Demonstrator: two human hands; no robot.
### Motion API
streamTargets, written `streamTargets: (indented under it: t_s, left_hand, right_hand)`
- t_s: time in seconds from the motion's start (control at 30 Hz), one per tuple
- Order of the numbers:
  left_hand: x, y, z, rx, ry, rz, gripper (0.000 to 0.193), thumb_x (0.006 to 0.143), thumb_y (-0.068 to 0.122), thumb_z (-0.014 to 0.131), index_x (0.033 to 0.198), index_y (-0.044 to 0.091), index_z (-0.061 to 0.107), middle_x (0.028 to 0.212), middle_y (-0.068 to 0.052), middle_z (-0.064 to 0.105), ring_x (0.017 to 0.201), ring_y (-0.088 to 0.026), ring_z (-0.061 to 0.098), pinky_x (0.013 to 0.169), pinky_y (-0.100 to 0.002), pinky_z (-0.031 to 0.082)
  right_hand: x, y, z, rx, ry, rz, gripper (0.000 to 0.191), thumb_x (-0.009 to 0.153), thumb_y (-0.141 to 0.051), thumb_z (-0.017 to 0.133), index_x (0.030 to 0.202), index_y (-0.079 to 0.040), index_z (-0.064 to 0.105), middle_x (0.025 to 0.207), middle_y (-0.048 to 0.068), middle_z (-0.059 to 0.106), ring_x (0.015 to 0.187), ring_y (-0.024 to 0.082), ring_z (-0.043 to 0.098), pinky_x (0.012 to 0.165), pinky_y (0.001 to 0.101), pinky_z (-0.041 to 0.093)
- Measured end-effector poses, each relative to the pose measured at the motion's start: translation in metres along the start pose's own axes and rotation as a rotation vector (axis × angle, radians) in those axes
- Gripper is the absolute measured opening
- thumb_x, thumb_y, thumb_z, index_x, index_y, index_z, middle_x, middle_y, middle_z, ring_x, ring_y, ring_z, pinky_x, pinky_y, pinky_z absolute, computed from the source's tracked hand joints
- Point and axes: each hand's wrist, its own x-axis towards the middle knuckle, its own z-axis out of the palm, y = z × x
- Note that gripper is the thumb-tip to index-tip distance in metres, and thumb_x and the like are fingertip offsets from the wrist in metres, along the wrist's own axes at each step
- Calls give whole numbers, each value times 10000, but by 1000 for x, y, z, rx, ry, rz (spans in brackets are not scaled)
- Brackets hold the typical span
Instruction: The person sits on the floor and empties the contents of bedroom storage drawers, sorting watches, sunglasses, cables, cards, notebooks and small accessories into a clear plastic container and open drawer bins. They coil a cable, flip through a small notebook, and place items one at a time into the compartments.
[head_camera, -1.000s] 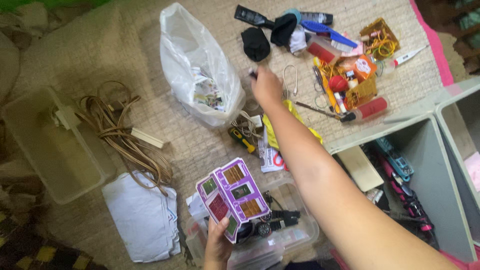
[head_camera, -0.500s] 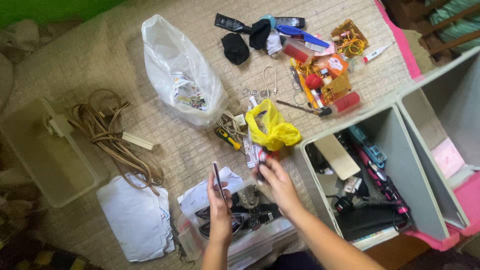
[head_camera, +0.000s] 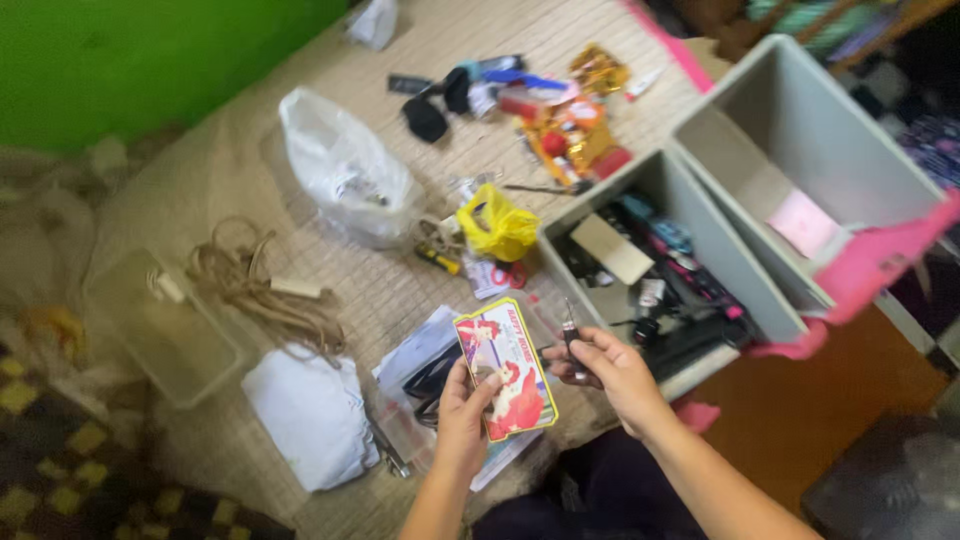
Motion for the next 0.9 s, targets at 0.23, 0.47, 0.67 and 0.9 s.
streamTargets:
  t_s: [0.23, 0.47, 0.67, 0.9]
  left_hand:
    - [-47, 4, 70, 201, -201, -82, 457, 909, 43, 654, 1355, 32, 554, 1150, -55, 699, 1023, -144, 672, 871, -331, 580]
    - [-75, -25, 150, 316, -421, -49, 491, 924, 5, 639, 1401, 22, 525, 1223, -99, 684, 1082, -174, 675, 925, -329, 570]
    - [-109, -73, 227, 372, -542, -54, 472, 941, -13, 619, 1402, 5, 519, 1238, -92, 691, 1105, -163, 676, 965, -325, 554]
    - [-157, -178, 341, 337, -676, -159, 431, 965, -12, 605, 1382, -15, 497, 1236, -123, 685, 1103, -182, 681, 972, -357, 563]
  right_hand:
    - [-101, -29, -38, 13, 54, -84, 343, 978, -207, 597, 1273, -33, 618, 1138, 126, 774, 875, 162, 724, 722, 306, 579]
    - [-174, -49, -96, -10, 145, -221, 327, 1009, -175, 584, 1304, -35, 609, 1157, 113, 752, 914, 146, 708, 769, 287, 573]
    - [-238, -62, -169, 104, 155, -307, 303, 1017, -178, 540, 1286, -46, 584, 1141, 80, 728, 924, 141, 713, 785, 311, 599]
    - [-324, -56, -303, -18, 238, -341, 341, 1045, -204, 518, 1324, -33, 611, 1059, 47, 716, 915, 130, 688, 810, 279, 561]
